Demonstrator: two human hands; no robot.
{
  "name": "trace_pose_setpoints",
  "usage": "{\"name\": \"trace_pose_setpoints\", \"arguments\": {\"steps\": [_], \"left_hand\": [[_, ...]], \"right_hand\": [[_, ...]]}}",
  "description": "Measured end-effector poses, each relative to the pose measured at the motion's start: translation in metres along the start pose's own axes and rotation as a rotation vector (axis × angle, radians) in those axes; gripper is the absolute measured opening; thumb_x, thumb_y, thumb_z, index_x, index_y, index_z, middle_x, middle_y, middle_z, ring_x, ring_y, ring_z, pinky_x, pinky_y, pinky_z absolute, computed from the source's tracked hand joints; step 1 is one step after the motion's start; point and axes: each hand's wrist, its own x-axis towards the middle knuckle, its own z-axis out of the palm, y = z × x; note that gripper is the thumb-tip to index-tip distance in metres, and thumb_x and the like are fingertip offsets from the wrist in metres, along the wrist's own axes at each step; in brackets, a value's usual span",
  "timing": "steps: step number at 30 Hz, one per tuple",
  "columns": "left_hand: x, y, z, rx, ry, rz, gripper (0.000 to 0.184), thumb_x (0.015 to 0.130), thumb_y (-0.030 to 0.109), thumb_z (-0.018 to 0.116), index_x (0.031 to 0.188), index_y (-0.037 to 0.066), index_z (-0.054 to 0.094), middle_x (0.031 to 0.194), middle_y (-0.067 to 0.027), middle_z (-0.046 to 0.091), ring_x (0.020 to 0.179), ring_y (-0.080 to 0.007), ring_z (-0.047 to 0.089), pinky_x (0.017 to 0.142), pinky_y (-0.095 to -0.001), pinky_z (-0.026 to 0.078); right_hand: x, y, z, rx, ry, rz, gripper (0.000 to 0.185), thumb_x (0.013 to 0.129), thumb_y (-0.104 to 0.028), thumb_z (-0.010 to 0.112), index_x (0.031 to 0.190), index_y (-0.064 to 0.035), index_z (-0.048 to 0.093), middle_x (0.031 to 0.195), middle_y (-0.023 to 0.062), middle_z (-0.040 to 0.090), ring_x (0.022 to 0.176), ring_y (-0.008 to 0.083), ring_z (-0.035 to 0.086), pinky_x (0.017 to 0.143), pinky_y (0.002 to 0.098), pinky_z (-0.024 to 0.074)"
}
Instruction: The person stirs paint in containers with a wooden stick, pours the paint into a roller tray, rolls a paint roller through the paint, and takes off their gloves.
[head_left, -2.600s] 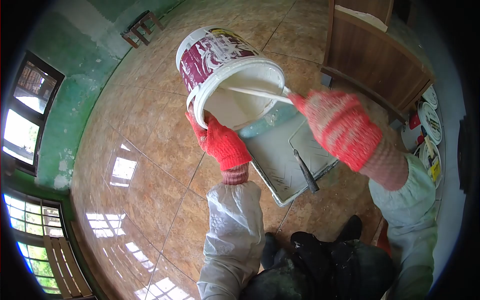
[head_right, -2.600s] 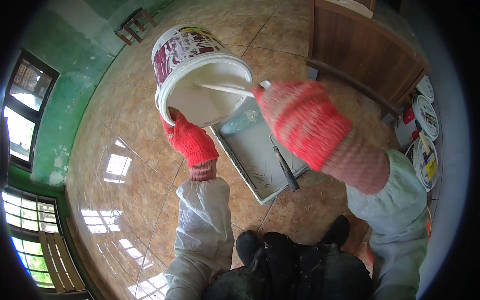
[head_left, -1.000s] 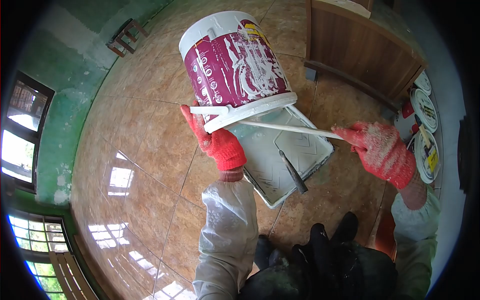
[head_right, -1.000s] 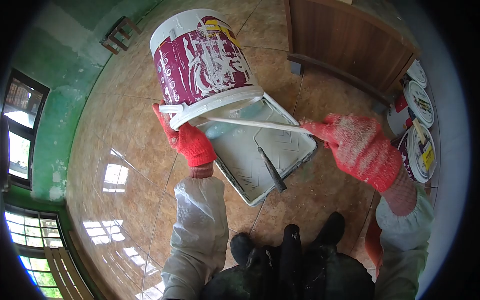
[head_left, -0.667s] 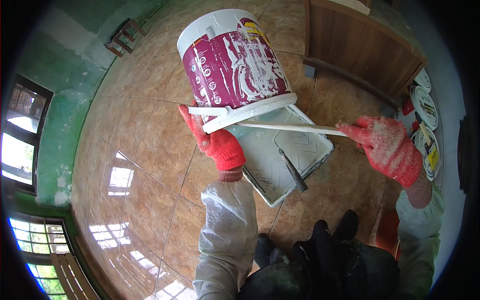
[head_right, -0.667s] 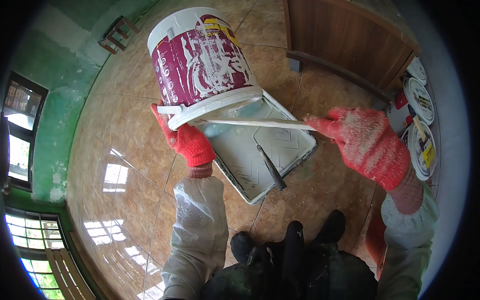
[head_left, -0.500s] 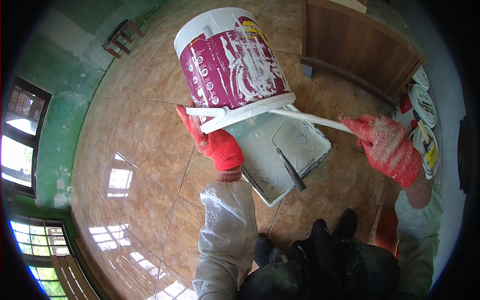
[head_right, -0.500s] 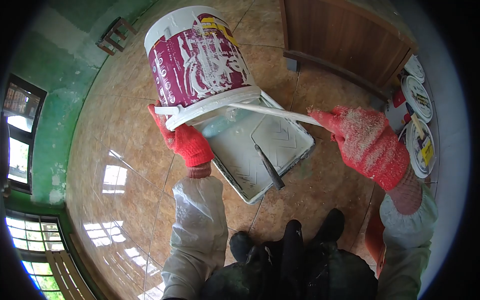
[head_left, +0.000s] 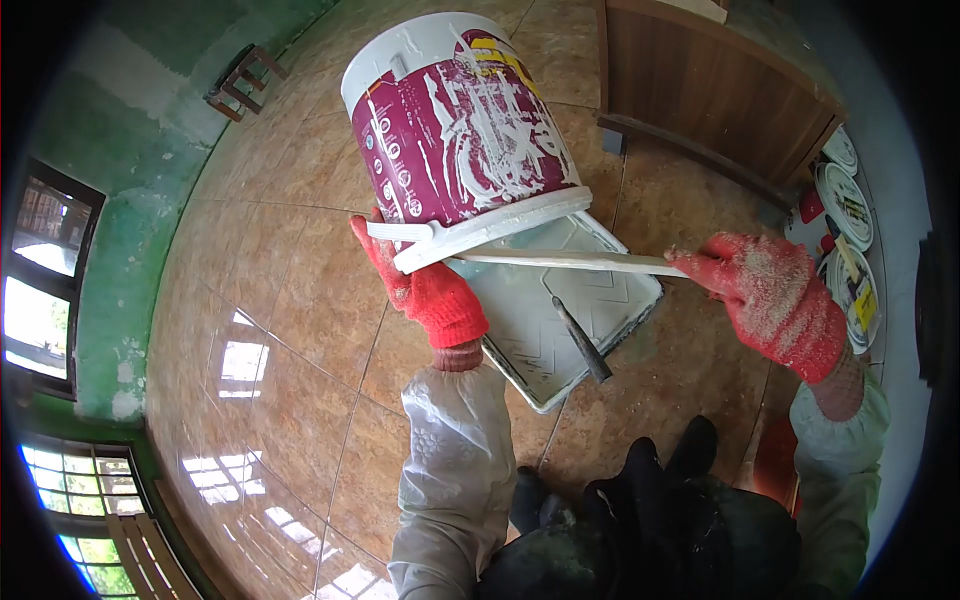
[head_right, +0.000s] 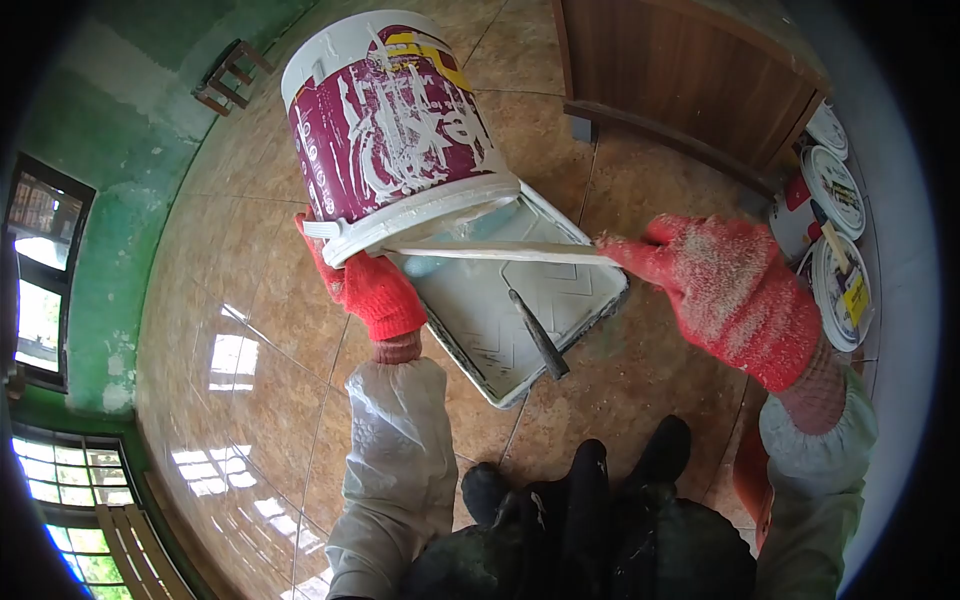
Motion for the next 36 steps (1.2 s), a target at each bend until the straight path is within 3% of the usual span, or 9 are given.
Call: {"name": "trace_pose_setpoints", "arguments": {"steps": [8,11,16,22,26,28,31,34,36], "left_hand": [[-0.002,0.008,0.007,-0.148,-0.017,-0.045,0.062,0.097,0.025,0.044,0.15,0.004,0.019,0.147,-0.0129,0.034,0.126,-0.0246,0.044,0.106,-0.0407,0.037],[-0.002,0.01,0.01,0.003,-0.024,-0.019,0.061,0.097,0.025,0.044,0.149,0.004,0.02,0.148,-0.0117,0.033,0.127,-0.0238,0.044,0.106,-0.04,0.037],[-0.002,0.008,0.012,0.1,0.027,0.063,0.059,0.098,0.026,0.043,0.148,0.002,0.024,0.149,-0.009,0.03,0.128,-0.0216,0.042,0.106,-0.0378,0.037],[0.001,0.007,0.006,0.154,-0.038,0.099,0.061,0.098,0.03,0.043,0.149,0.003,0.022,0.148,-0.0093,0.032,0.128,-0.0208,0.042,0.107,-0.0373,0.036],[-0.001,0.012,0.014,0.098,-0.023,0.031,0.061,0.098,0.029,0.043,0.149,0.003,0.021,0.146,-0.01,0.035,0.127,-0.0204,0.043,0.106,-0.0369,0.037],[-0.002,0.012,0.017,0.054,0.005,0.073,0.063,0.098,0.031,0.044,0.149,0.003,0.02,0.143,-0.0108,0.038,0.126,-0.0209,0.044,0.105,-0.0366,0.037],[-0.002,0.013,0.012,0.036,-0.025,0.039,0.065,0.097,0.032,0.045,0.15,0.003,0.019,0.143,-0.0113,0.038,0.125,-0.0216,0.045,0.105,-0.0361,0.038],[-0.001,0.014,0.009,-0.016,-0.026,0.043,0.051,0.1,0.021,0.045,0.146,0.007,0.03,0.14,-0.0096,0.043,0.121,-0.0197,0.048,0.103,-0.0354,0.04],[0.002,0.013,0.007,0.012,-0.033,0.032,0.059,0.098,0.028,0.045,0.148,0.006,0.024,0.141,-0.0107,0.041,0.123,-0.021,0.047,0.104,-0.0363,0.039]], "right_hand": [[-0.002,-0.002,-0.007,0.006,0.064,0.06,0.045,0.079,-0.004,0.059,0.122,-0.0187,0.061,0.093,0.0042,0.061,0.078,0.0258,0.062,0.063,0.0379,0.0487],[-0.003,-0.003,0.001,0.071,0.107,0.081,0.045,0.078,-0.002,0.06,0.121,-0.0168,0.061,0.09,0.0062,0.061,0.076,0.0274,0.062,0.063,0.0387,0.0489],[-0.011,0.004,0.021,0.296,0.057,0.084,0.047,0.077,-0.001,0.06,0.121,-0.0162,0.062,0.098,0.0099,0.065,0.082,0.0311,0.063,0.069,0.0403,0.051],[-0.018,0.008,0.018,0.313,-0.022,0.229,0.049,0.075,0.0,0.061,0.121,-0.0169,0.063,0.097,0.0106,0.067,0.082,0.0313,0.064,0.072,0.039,0.0519],[-0.015,0.009,0.021,0.339,0.008,0.189,0.049,0.075,0.003,0.059,0.121,-0.014,0.063,0.1,0.0127,0.067,0.08,0.0295,0.066,0.071,0.0369,0.0523],[-0.013,0.014,0.033,0.612,-0.095,0.253,0.049,0.075,0.005,0.056,0.122,-0.0106,0.062,0.103,0.0156,0.067,0.078,0.0269,0.068,0.069,0.0347,0.0525],[-0.01,0.009,0.032,0.715,-0.095,0.279,0.05,0.074,0.007,0.054,0.121,-0.0086,0.062,0.104,0.0175,0.067,0.076,0.023,0.069,0.066,0.033,0.0525],[-0.008,0.014,0.033,0.748,-0.151,0.306,0.045,0.078,0.0,0.057,0.121,-0.0149,0.064,0.097,0.0155,0.068,0.085,0.0288,0.067,0.073,0.0356,0.0523],[-0.008,0.016,0.028,0.749,-0.168,0.309,0.045,0.079,0.0,0.057,0.121,-0.0149,0.063,0.099,0.0152,0.068,0.085,0.028,0.067,0.073,0.0354,0.0521]]}}
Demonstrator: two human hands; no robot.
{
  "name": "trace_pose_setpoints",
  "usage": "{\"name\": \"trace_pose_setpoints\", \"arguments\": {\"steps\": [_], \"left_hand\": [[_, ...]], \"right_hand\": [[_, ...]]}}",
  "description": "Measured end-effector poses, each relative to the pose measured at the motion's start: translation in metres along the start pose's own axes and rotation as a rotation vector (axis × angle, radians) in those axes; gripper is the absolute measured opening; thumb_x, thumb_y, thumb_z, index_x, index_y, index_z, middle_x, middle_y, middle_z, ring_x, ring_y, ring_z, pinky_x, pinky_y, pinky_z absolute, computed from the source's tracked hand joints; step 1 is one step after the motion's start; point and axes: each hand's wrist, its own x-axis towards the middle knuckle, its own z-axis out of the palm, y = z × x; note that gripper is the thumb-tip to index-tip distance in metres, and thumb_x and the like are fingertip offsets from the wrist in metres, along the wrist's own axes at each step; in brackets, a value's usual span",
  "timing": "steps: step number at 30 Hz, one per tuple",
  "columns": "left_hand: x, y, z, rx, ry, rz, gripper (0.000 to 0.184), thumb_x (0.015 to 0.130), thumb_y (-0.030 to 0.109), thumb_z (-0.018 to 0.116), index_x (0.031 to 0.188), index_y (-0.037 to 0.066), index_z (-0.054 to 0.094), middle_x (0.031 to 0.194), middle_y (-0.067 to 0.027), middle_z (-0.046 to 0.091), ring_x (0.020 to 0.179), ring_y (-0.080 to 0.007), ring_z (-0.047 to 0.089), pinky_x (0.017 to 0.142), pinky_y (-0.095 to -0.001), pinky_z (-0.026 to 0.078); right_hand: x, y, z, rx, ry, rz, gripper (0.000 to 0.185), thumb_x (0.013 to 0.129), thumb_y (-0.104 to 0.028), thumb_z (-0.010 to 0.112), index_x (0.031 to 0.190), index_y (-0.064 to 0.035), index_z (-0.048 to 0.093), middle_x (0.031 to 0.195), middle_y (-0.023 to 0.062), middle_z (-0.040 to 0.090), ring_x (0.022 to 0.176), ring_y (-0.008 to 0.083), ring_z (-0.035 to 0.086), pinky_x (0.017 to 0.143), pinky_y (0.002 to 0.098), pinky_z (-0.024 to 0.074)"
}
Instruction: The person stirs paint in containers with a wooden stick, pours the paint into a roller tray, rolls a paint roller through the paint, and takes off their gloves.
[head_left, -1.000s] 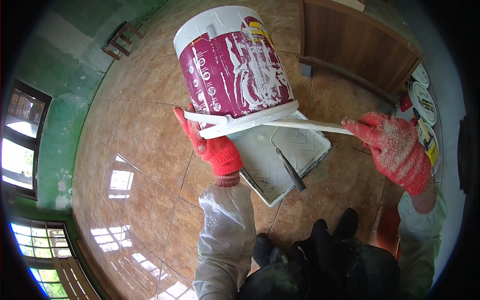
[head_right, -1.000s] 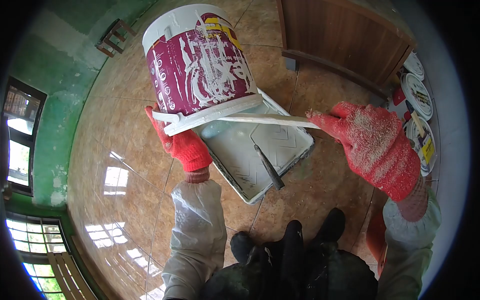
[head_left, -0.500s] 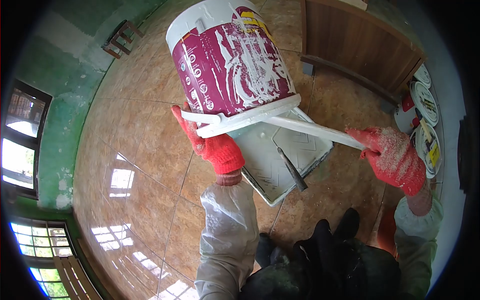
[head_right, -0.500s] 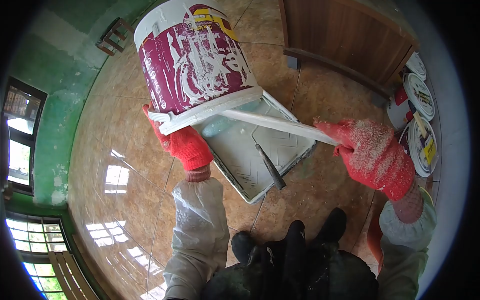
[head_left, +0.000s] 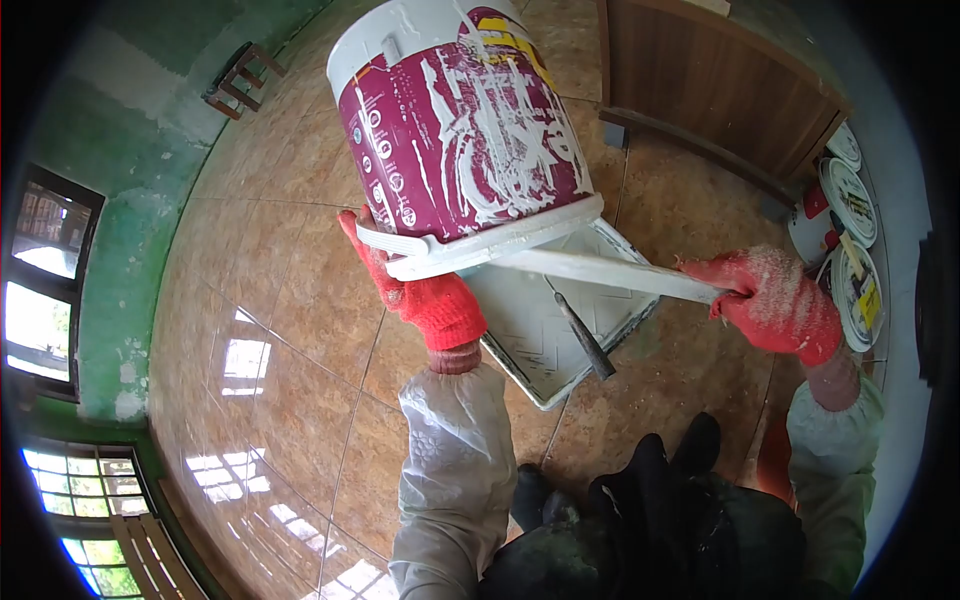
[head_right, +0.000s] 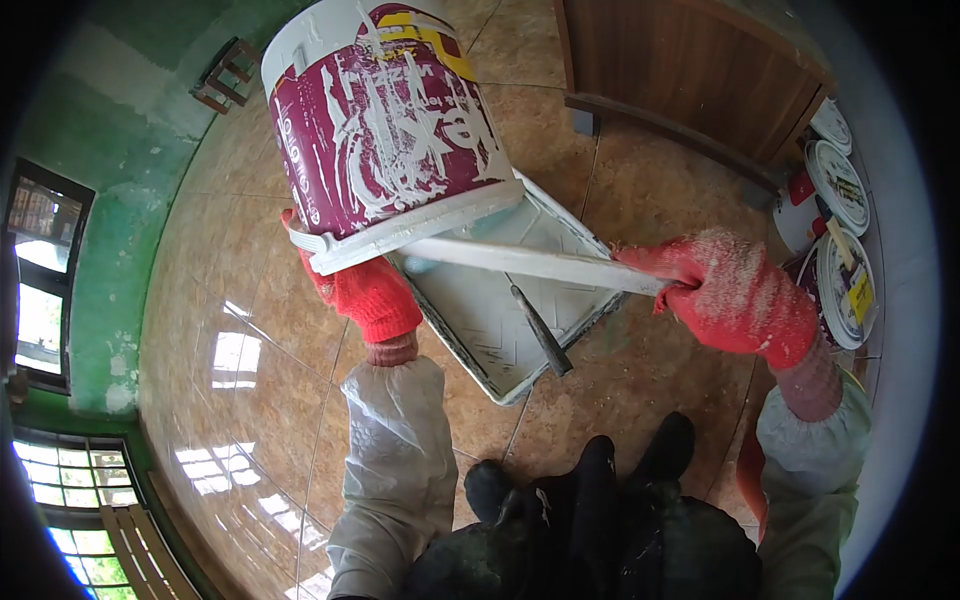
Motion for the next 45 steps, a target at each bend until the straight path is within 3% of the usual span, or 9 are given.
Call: {"name": "trace_pose_setpoints", "arguments": {"steps": [5,7,19,30,33,35,37,42,45], "left_hand": [[-0.002,0.007,0.009,-0.042,-0.026,-0.024,0.069,0.096,0.038,0.046,0.151,0.007,0.017,0.143,-0.0118,0.039,0.126,-0.0232,0.045,0.107,-0.0386,0.036],[-0.001,0.007,0.013,0.046,-0.007,-0.032,0.072,0.095,0.041,0.046,0.151,0.008,0.016,0.144,-0.0116,0.038,0.127,-0.024,0.044,0.108,-0.0396,0.035],[0.003,0.006,0.011,0.097,-0.087,0.026,0.064,0.097,0.035,0.042,0.149,0.005,0.02,0.143,-0.0124,0.037,0.125,-0.0236,0.044,0.106,-0.0407,0.038],[0.007,0.006,0.009,-0.217,-0.16,0.012,0.054,0.099,0.028,0.039,0.143,-0.001,0.031,0.145,-0.0107,0.034,0.124,-0.0216,0.046,0.104,-0.0397,0.04],[0.008,0.004,0.01,0.131,-0.043,0.088,0.054,0.1,0.029,0.039,0.143,-0.002,0.031,0.145,-0.0101,0.034,0.123,-0.0214,0.046,0.103,-0.0381,0.041],[0.007,0.002,0.012,-0.046,-0.019,0.043,0.055,0.1,0.028,0.041,0.144,-0.002,0.03,0.143,-0.0119,0.037,0.12,-0.0213,0.049,0.101,-0.0364,0.043],[0.007,-0.004,0.007,0.035,-0.001,0.064,0.054,0.1,0.023,0.045,0.148,0.008,0.028,0.138,-0.0104,0.045,0.119,-0.0212,0.05,0.101,-0.036,0.042],[0.005,-0.006,0.003,0.206,0.025,0.158,0.054,0.099,0.022,0.047,0.148,0.01,0.029,0.139,-0.0094,0.045,0.118,-0.0193,0.05,0.1,-0.0346,0.042],[0.006,-0.009,0.002,0.038,0.035,0.112,0.047,0.097,0.018,0.05,0.138,0.0,0.041,0.151,-0.0136,0.028,0.123,-0.0232,0.048,0.098,-0.0362,0.047]], "right_hand": [[-0.008,-0.023,-0.012,0.002,0.04,0.087,0.043,0.079,-0.001,0.057,0.119,-0.0157,0.065,0.097,0.0119,0.068,0.084,0.0261,0.066,0.07,0.036,0.0518],[-0.009,-0.019,-0.008,-0.347,0.202,-0.201,0.044,0.077,-0.002,0.058,0.118,-0.0172,0.064,0.092,0.0091,0.066,0.079,0.0266,0.065,0.068,0.0373,0.0514],[-0.027,-0.059,-0.016,-1.058,0.308,-0.27,0.054,0.073,-0.005,0.057,0.123,-0.0242,0.06,0.1,-0.0019,0.056,0.087,0.021,0.06,0.062,0.0355,0.0502],[-0.037,-0.063,0.002,-0.916,0.308,-0.151,0.045,0.075,-0.008,0.06,0.118,-0.0212,0.065,0.102,0.0003,0.059,0.085,0.0233,0.06,0.067,0.0362,0.0499],[-0.038,-0.06,0.004,-0.91,0.343,-0.174,0.049,0.076,-0.008,0.057,0.122,-0.0235,0.061,0.102,-0.0005,0.056,0.084,0.0216,0.059,0.065,0.035,0.05],[-0.04,-0.061,0.005,-0.895,0.359,-0.215,0.052,0.077,-0.009,0.055,0.126,-0.0256,0.059,0.102,-0.0013,0.054,0.082,0.0194,0.059,0.062,0.0339,0.0501],[-0.04,-0.065,0.009,-0.878,0.286,-0.191,0.052,0.078,-0.008,0.055,0.127,-0.024,0.058,0.1,-0.0001,0.054,0.083,0.0195,0.059,0.062,0.0347,0.0503],[-0.041,-0.051,0.019,-0.775,0.237,-0.133,0.053,0.077,-0.007,0.056,0.128,-0.0211,0.057,0.093,0.003,0.054,0.08,0.0227,0.06,0.061,0.0369,0.0504],[-0.042,-0.054,0.028,-0.63,0.205,-0.128,0.053,0.078,-0.007,0.057,0.129,-0.0194,0.056,0.09,0.0051,0.055,0.075,0.0258,0.061,0.059,0.0384,0.0502]]}}
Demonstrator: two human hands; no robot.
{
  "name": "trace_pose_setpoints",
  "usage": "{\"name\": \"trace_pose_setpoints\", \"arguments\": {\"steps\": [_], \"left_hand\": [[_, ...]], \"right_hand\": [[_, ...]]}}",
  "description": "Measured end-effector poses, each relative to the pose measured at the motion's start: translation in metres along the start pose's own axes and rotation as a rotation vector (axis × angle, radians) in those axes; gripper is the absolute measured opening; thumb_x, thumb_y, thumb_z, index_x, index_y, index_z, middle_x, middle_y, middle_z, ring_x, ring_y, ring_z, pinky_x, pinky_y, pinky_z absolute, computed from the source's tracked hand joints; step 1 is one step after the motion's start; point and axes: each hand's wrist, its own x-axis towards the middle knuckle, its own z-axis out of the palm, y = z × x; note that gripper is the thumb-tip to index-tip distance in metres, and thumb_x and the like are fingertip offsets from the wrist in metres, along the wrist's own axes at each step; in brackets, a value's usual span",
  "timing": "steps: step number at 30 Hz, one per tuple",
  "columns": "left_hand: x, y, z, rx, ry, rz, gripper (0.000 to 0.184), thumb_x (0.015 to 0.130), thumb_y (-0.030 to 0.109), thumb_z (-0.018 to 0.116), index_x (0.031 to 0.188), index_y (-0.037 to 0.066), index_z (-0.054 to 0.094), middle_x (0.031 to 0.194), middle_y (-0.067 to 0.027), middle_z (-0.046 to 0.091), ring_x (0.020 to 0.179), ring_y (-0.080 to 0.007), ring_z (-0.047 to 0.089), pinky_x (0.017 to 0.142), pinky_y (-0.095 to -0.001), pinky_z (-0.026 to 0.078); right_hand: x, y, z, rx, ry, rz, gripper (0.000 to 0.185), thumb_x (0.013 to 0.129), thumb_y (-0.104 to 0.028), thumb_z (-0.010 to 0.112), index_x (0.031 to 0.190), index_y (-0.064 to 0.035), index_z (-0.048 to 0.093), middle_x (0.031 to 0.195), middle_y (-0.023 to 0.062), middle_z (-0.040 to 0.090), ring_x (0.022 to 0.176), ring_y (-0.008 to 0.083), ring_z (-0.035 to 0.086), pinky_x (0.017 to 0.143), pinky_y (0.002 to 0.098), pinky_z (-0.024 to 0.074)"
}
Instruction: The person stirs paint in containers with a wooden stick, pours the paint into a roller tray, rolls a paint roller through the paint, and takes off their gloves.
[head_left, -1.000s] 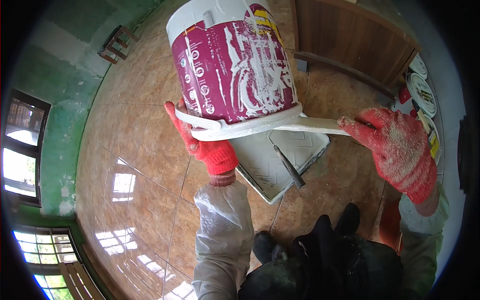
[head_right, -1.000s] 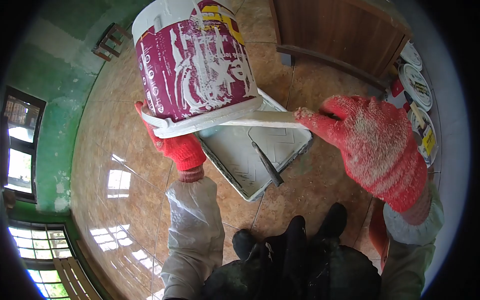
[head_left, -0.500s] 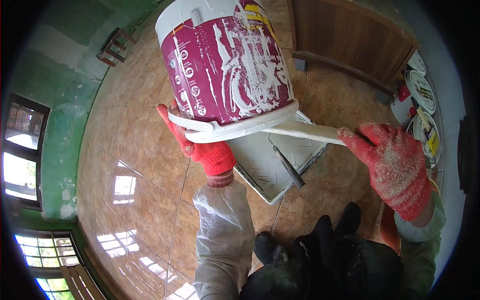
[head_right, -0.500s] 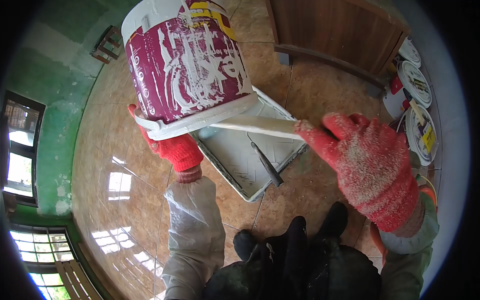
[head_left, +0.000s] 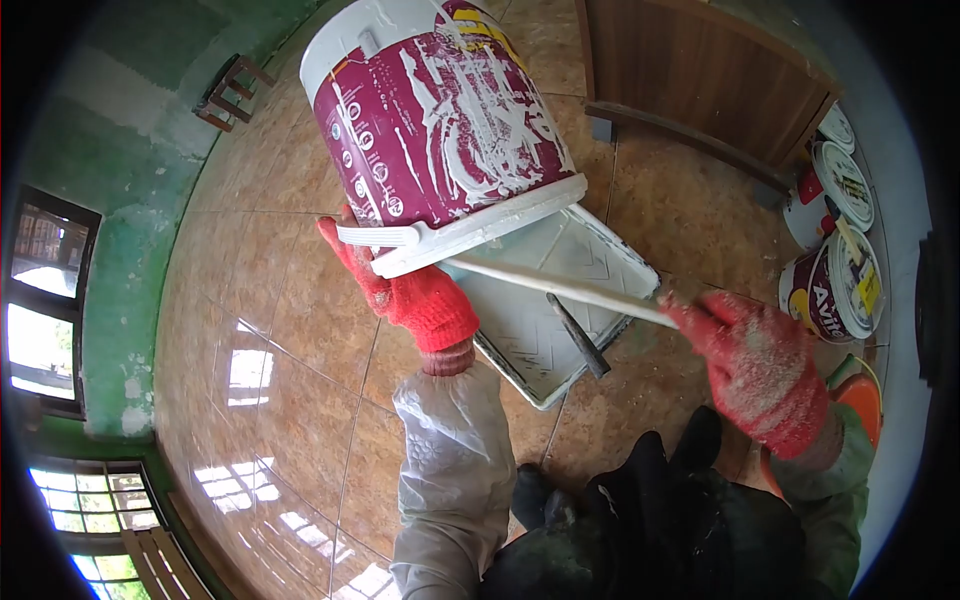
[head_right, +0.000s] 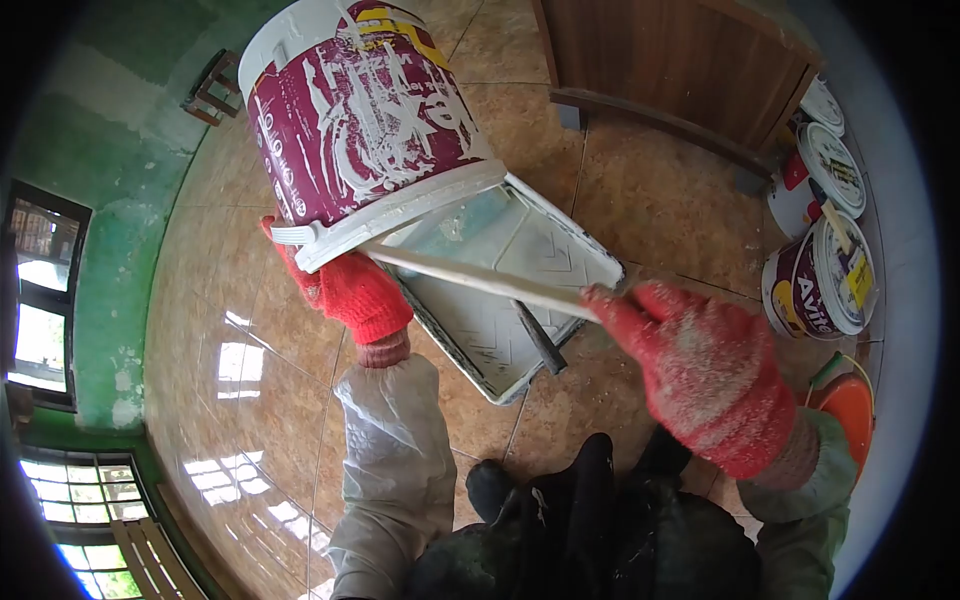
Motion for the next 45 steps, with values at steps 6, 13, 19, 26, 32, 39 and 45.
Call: {"name": "trace_pose_setpoints", "arguments": {"steps": [6,13,19,26,32,39,45], "left_hand": [[-0.003,0.011,0.008,0.051,-0.004,0.056,0.046,0.097,0.018,0.048,0.139,0.001,0.04,0.154,-0.0122,0.022,0.126,-0.024,0.046,0.101,-0.0374,0.046],[0.003,0.022,0.011,-0.254,-0.084,-0.031,0.054,0.096,0.019,0.047,0.147,0.011,0.03,0.148,-0.0134,0.034,0.125,-0.0255,0.046,0.106,-0.0436,0.04],[0.009,0.025,0.024,-0.322,-0.03,-0.007,0.062,0.095,0.018,0.046,0.15,0.013,0.018,0.136,-0.0117,0.048,0.123,-0.0251,0.048,0.105,-0.0434,0.039],[0.006,0.026,0.033,-0.129,-0.096,0.098,0.057,0.097,0.016,0.043,0.149,0.01,0.023,0.144,-0.0104,0.039,0.124,-0.0232,0.046,0.104,-0.043,0.041],[0.007,0.027,0.035,-0.256,-0.094,-0.012,0.051,0.097,0.017,0.045,0.145,0.005,0.031,0.148,-0.0097,0.033,0.125,-0.0241,0.045,0.107,-0.0427,0.038],[0.002,0.02,0.031,-0.202,-0.062,0.075,0.048,0.097,0.018,0.047,0.142,0.004,0.036,0.152,-0.011,0.027,0.128,-0.0259,0.043,0.106,-0.042,0.039],[0.001,0.026,0.032,-0.311,-0.045,0.011,0.062,0.095,0.018,0.049,0.148,0.004,0.021,0.141,-0.0161,0.041,0.123,-0.0275,0.048,0.106,-0.0446,0.038]], "right_hand": [[-0.002,0.005,0.019,0.162,-0.013,0.119,0.049,0.081,-0.007,0.057,0.129,-0.0168,0.054,0.089,0.0079,0.058,0.073,0.0303,0.062,0.059,0.0411,0.0504],[-0.004,0.008,0.022,0.132,0.068,0.159,0.051,0.08,-0.003,0.059,0.128,-0.0174,0.055,0.093,0.0088,0.061,0.075,0.0301,0.063,0.063,0.0408,0.0507],[-0.015,0.019,0.02,0.308,0.116,0.183,0.051,0.079,0.001,0.059,0.126,-0.0182,0.058,0.098,0.0098,0.064,0.078,0.0296,0.064,0.065,0.0392,0.0507],[-0.014,0.021,0.019,0.323,0.079,0.176,0.051,0.079,0.002,0.057,0.125,-0.0177,0.059,0.094,0.0096,0.064,0.076,0.0262,0.065,0.066,0.0368,0.0512],[-0.01,0.013,0.0,0.324,0.02,0.227,0.051,0.078,0.0,0.056,0.125,-0.0199,0.059,0.084,0.0067,0.061,0.074,0.0285,0.062,0.062,0.0375,0.0497],[-0.011,0.004,0.007,0.162,0.041,0.107,0.051,0.077,-0.002,0.057,0.125,-0.0192,0.059,0.09,0.0054,0.057,0.07,0.0268,0.062,0.058,0.037,0.05],[-0.016,-0.005,0.018,0.03,0.091,0.146,0.053,0.076,-0.002,0.056,0.126,-0.0198,0.058,0.089,0.0062,0.056,0.07,0.0285,0.061,0.059,0.0388,0.0505]]}}
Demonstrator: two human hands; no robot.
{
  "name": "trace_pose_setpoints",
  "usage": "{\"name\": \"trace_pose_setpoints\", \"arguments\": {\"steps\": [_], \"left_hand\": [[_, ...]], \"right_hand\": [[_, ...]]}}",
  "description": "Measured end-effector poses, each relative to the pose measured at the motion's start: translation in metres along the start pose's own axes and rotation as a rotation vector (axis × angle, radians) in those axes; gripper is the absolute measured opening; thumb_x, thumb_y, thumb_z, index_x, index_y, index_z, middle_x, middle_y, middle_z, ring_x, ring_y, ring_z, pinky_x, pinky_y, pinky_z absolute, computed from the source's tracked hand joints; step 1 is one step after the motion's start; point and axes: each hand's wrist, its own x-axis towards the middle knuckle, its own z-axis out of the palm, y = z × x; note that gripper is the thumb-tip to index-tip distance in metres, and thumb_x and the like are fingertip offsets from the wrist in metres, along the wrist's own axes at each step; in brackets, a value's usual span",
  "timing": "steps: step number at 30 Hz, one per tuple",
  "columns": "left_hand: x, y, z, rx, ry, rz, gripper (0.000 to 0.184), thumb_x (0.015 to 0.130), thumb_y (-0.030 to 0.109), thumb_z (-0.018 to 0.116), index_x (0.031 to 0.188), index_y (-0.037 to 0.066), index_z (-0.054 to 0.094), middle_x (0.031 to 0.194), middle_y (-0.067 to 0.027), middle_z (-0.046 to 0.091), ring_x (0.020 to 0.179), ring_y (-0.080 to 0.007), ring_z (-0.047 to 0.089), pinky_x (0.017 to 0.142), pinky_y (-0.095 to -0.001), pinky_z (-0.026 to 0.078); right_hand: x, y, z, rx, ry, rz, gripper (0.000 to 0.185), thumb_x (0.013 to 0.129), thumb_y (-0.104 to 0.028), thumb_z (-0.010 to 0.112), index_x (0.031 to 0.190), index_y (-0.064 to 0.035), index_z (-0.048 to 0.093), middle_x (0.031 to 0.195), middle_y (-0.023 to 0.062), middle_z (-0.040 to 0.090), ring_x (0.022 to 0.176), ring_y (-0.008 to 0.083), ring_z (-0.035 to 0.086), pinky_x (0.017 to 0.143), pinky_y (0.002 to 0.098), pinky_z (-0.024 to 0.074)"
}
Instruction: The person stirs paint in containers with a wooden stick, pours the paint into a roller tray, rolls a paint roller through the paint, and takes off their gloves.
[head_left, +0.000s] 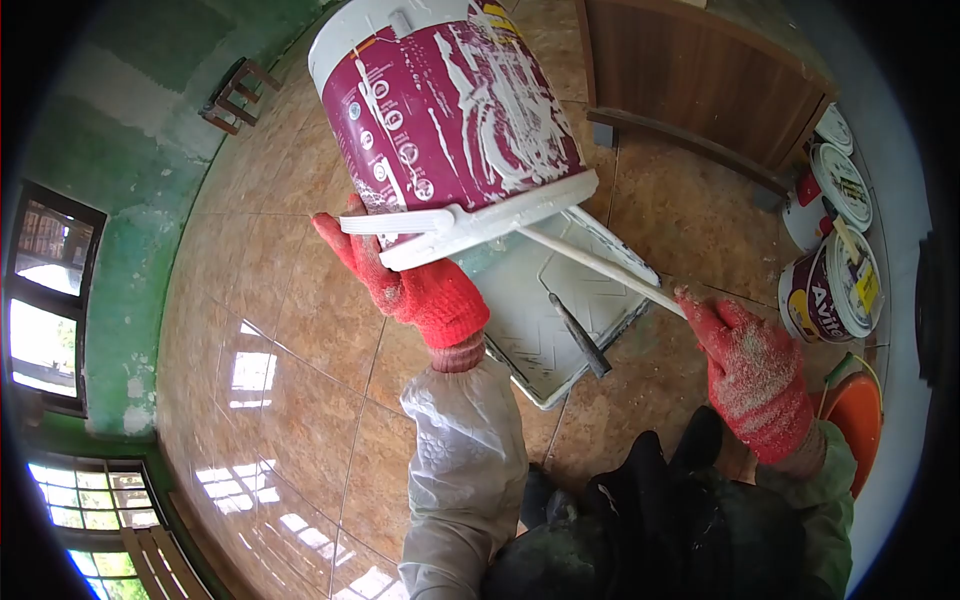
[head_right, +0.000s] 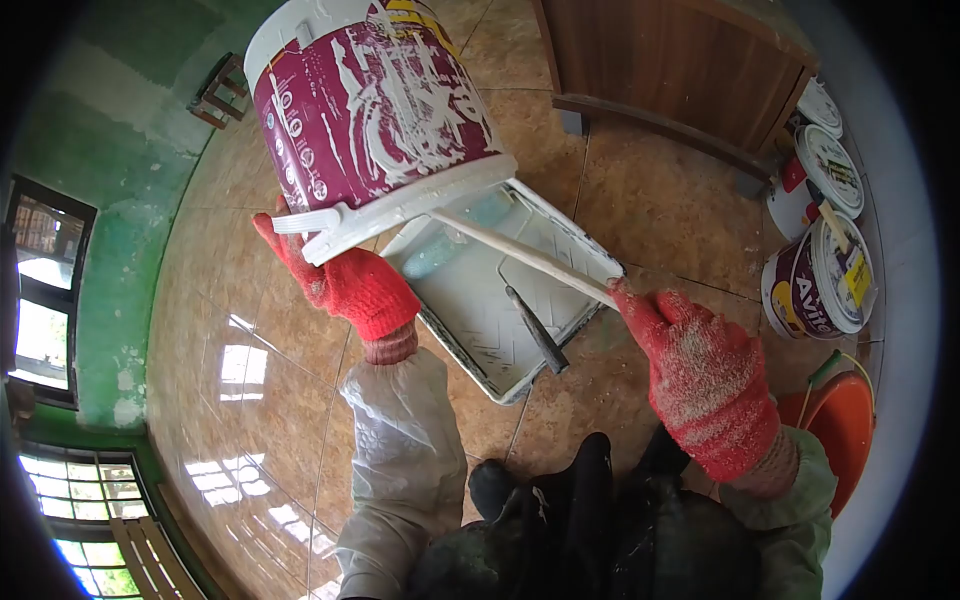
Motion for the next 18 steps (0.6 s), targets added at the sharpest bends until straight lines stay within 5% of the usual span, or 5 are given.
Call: {"name": "trace_pose_setpoints", "arguments": {"steps": [5,8,18], "left_hand": [[0.001,-0.007,-0.004,0.204,0.044,0.051,0.065,0.094,0.018,0.05,0.15,0.008,0.018,0.135,-0.017,0.047,0.121,-0.0282,0.049,0.105,-0.0448,0.038],[-0.005,-0.002,-0.003,-0.052,0.017,-0.012,0.064,0.094,0.017,0.049,0.15,0.008,0.018,0.135,-0.0171,0.046,0.121,-0.028,0.049,0.106,-0.0444,0.037],[-0.016,-0.004,-0.005,0.142,-0.036,0.001,0.063,0.094,0.015,0.049,0.15,0.008,0.02,0.14,-0.0149,0.039,0.127,-0.0268,0.043,0.108,-0.044,0.034]], "right_hand": [[-0.003,-0.004,0.004,0.18,-0.052,-0.031,0.054,0.076,-0.003,0.056,0.128,-0.0199,0.056,0.087,0.0066,0.056,0.07,0.0294,0.061,0.06,0.0396,0.051],[-0.001,-0.005,0.013,0.081,-0.102,0.042,0.054,0.077,-0.003,0.056,0.129,-0.0188,0.055,0.089,0.0073,0.057,0.072,0.0301,0.062,0.062,0.0404,0.0513],[-0.006,-0.002,0.021,0.212,-0.059,0.092,0.053,0.079,-0.003,0.062,0.129,-0.0179,0.054,0.101,0.0075,0.063,0.078,0.0305,0.064,0.065,0.0407,0.0514]]}}
